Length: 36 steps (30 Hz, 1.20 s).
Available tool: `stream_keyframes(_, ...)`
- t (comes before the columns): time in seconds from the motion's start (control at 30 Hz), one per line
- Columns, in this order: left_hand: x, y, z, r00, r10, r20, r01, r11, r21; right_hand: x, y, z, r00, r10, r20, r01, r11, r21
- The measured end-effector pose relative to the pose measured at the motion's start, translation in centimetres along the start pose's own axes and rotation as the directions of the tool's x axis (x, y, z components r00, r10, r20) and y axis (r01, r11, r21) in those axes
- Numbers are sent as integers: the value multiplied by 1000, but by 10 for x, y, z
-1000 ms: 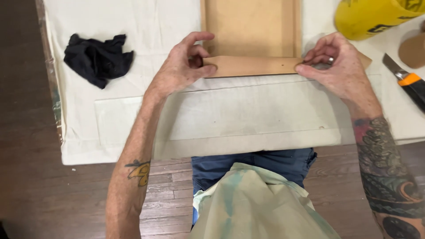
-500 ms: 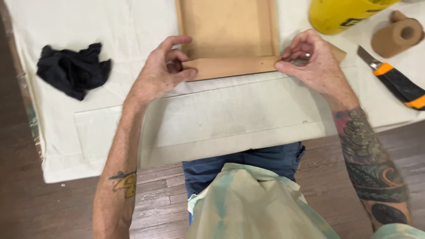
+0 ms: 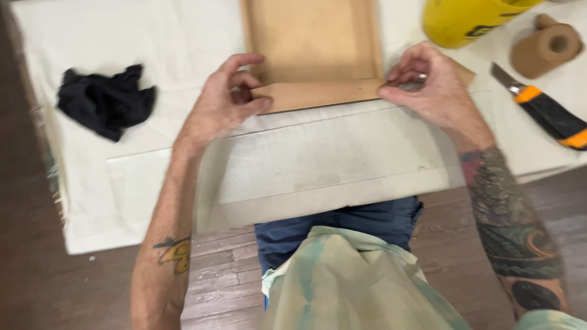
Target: Lining the interior of a wooden box with a material strip using adhesive and a utility knife
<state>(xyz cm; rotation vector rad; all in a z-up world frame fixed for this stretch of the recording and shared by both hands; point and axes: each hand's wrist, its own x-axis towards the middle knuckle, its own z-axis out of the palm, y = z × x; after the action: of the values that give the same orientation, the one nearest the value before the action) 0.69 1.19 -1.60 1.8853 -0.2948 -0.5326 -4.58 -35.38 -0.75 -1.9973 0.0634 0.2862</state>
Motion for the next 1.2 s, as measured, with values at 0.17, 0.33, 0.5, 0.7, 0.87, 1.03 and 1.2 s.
stream_keyframes(0.17,-4,-4,-1,996,84,8,-83,995,-57,-5,-13,4,998,58,-14,-58,998,-17)
stream_keyframes(0.33,-6,-1,-1,994,105,8,-105,994,-3,-2,4,3,1000,-14,-21,15,998,60)
stream_keyframes(0.5,-9,1,-2,988,152,22,-153,987,42,1,17,3,999,-40,-25,42,991,124)
stream_keyframes(0.7,-10,-4,-3,975,219,32,-220,974,60,2,20,2,998,-53,-33,57,992,112)
stream_keyframes(0.87,-15,-6,-1,959,283,15,-277,928,249,2,20,2,999,-42,-31,46,991,128)
stream_keyframes(1.03,-24,-2,0,907,421,-6,-386,838,387,2,22,2,998,-51,-26,54,988,142)
stream_keyframes(1.2,-26,-13,4,940,263,-218,-162,904,395,0,14,4,1000,-22,-21,25,989,145)
